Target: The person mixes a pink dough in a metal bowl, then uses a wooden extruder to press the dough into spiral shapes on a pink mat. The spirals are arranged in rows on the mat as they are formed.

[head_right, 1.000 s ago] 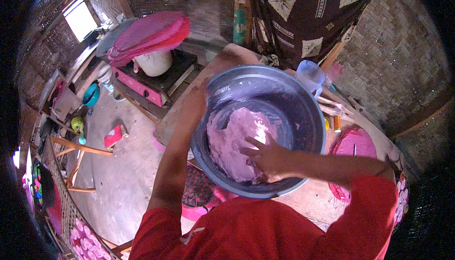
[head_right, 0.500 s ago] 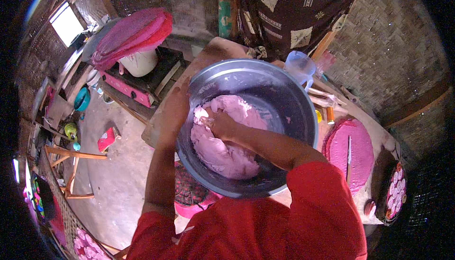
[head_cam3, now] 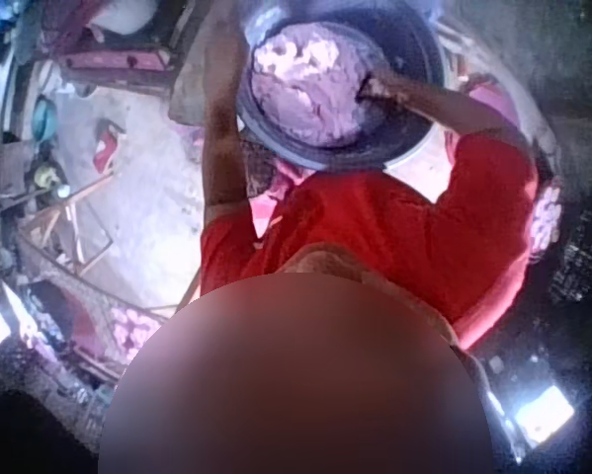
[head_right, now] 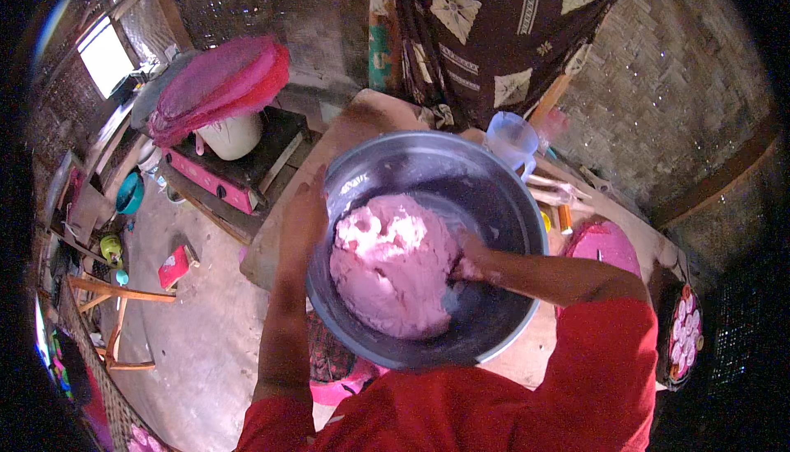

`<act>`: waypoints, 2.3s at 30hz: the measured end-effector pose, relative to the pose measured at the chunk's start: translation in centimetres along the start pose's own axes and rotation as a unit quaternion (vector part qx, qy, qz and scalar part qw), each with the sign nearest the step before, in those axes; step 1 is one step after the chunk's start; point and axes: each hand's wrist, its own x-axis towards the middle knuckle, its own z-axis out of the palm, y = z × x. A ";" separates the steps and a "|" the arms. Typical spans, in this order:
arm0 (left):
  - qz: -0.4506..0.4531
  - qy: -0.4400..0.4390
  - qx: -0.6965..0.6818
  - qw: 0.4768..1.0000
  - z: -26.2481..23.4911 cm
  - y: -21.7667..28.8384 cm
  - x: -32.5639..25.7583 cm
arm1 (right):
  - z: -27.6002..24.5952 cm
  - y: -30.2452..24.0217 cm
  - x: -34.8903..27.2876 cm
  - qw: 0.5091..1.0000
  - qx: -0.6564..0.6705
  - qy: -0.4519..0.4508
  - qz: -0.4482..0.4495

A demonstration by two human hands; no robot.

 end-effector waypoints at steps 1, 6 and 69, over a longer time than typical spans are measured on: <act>-0.004 -0.007 0.002 1.000 -0.1 0.0 0.1 | -0.1 -0.1 2.2 0.998 -0.023 0.012 -0.065; -0.024 -0.015 -0.020 0.999 0.1 0.2 0.2 | 3.3 -3.4 9.9 0.958 -0.137 -0.174 -0.181; -0.010 0.030 -0.007 0.999 1.6 -1.3 0.8 | 10.0 1.6 -6.5 0.268 -0.871 -0.038 -0.411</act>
